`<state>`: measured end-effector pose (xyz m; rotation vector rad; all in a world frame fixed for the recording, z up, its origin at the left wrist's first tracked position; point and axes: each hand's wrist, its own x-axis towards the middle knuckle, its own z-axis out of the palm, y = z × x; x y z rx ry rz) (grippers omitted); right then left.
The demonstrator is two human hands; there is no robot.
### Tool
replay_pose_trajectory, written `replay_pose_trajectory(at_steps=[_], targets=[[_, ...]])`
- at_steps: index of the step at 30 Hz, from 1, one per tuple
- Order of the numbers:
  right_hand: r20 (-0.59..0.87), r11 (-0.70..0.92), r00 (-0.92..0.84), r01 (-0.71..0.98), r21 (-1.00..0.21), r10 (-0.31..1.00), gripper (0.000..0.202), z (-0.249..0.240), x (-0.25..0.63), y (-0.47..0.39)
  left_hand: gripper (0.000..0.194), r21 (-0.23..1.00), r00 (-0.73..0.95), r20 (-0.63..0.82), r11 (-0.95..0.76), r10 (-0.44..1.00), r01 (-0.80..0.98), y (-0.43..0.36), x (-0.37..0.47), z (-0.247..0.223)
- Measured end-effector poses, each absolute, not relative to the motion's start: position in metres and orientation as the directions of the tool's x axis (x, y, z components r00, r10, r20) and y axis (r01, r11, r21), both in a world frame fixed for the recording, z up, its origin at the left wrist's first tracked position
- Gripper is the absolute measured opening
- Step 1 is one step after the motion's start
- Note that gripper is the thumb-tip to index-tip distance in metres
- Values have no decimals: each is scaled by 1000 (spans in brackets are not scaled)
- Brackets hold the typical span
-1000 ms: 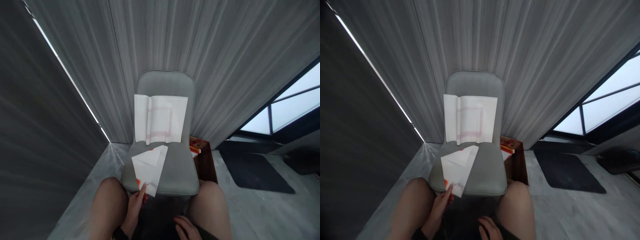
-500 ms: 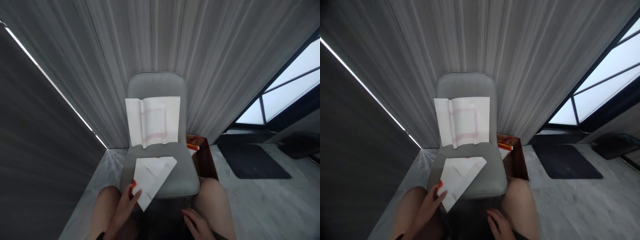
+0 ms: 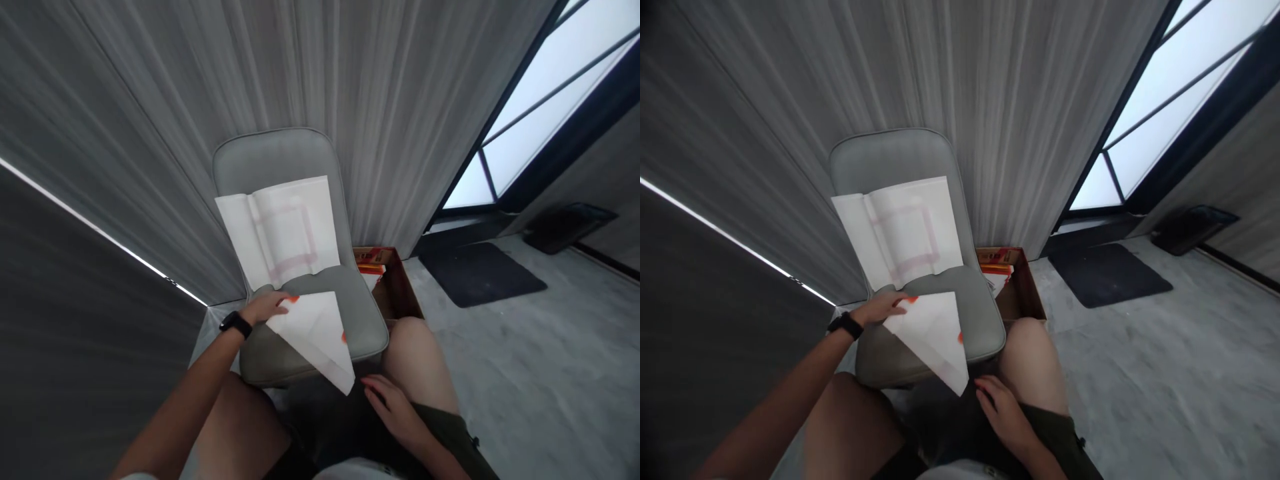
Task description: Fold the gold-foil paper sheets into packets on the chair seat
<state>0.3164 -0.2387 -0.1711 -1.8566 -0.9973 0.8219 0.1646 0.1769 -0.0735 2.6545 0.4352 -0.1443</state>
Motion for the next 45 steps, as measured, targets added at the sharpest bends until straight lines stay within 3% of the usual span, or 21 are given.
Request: replay_pose_trajectory(at_steps=[4,7,9,11,14,17,20,23,30,35,39,45], targets=[[-310,-367,595,-27,-930,742,54,-182,308,-217,32,312,974,-74,-923,212,225,165,227,-69],[-524,-394,555,-345,-852,646,59,-190,304,-191,36,233,969,79,-950,233,209,142,261,-70],[-540,-390,566,-374,-842,624,58,-193,303,-180,35,243,949,195,-949,249,199,119,265,-77],[-415,-358,639,-226,-906,647,54,-193,304,-178,32,278,896,357,-946,264,168,90,249,-91],[-24,-260,694,238,-936,720,39,-190,309,-187,34,363,783,496,-908,377,207,39,197,-120],[341,-117,483,695,-709,807,31,-186,315,-194,40,402,763,490,-886,421,230,-7,139,-143],[438,57,162,894,-444,884,59,-187,318,-186,59,373,845,420,-912,331,171,-33,107,-156],[440,167,-15,936,-310,898,69,-195,318,-170,72,309,910,339,-942,240,133,-34,101,-165],[477,184,-49,953,-240,878,45,-213,321,-163,63,259,930,317,-960,186,103,-15,104,-193],[499,196,-5,923,-332,867,36,-213,324,-164,41,349,876,408,-931,256,110,-16,104,-203],[536,198,54,894,-401,842,26,-215,327,-164,33,438,871,395,-893,293,102,-12,107,-204],[476,98,265,786,-610,838,21,-221,321,-156,23,594,807,381,-788,451,160,-9,115,-207]])
